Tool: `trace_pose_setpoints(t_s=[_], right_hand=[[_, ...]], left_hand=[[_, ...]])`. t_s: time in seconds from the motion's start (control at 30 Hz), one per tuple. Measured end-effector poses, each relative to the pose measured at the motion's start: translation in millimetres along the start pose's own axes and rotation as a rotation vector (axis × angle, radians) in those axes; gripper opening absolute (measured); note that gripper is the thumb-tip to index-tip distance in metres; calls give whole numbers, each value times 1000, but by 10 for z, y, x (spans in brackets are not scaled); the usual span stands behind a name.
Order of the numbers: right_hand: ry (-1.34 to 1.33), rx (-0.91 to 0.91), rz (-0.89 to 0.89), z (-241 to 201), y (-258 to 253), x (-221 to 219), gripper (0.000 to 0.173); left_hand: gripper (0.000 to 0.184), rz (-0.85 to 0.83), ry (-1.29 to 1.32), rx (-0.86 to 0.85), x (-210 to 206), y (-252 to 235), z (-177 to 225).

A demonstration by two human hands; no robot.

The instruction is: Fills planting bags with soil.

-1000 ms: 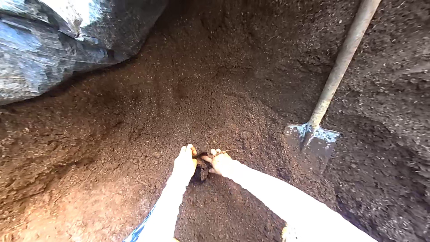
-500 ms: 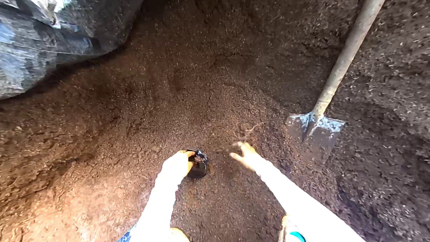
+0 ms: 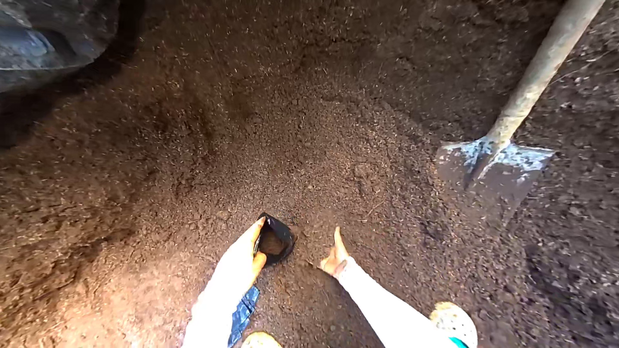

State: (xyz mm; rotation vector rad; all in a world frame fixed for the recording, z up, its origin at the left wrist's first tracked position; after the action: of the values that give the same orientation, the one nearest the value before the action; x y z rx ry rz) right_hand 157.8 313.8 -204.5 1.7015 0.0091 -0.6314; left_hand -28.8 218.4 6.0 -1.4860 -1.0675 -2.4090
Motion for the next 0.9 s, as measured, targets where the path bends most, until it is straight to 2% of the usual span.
trace_pose_setpoints(t_s=[0.13, 0.23, 0.33, 0.43, 0.5, 0.67, 0.77, 0.83, 0.9], right_hand=[[-244, 82, -85, -22, -149, -353, 89], [-282, 148, -234, -64, -279, -597, 75], [-287, 160, -217, -69, -359, -610, 72], [-244, 192, -144, -140, -290, -523, 73], [-227, 200, -140, -222, -100, -502, 72], [-91, 252, -397, -630, 563, -696, 62], [-54, 336, -416, -778, 1123, -782, 51], [-73, 266, -492, -751, 1413, -910, 59], [-27, 120, -697, -646, 1568, -1080, 78]], left_hand=[[67, 73, 70, -96, -52, 24, -168], [77, 32, 86, -125, -101, 49, -144], [82, 42, 127, -83, -122, 44, -56], [71, 81, 129, -37, 8, 11, 1], [68, 40, 126, -2, 70, -13, 20], [71, -22, 165, -29, 78, -21, 239], [73, -47, 203, -3, 81, -26, 342], [75, -61, 244, 2, 14, -62, 355], [75, -44, 260, -6, -40, -84, 377]])
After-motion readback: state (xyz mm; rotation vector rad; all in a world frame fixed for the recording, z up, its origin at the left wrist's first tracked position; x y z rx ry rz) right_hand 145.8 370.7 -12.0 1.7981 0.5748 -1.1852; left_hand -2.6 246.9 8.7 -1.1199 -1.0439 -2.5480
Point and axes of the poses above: each hand's wrist, its own y-axis away from the middle knuckle, its own x-axis out of the back of the hand, z = x × y, the point moved 5 cm from there along -y, towards the middle knuckle, and after that the axes turned 15 degrees about -y, right-handed, at the moved point
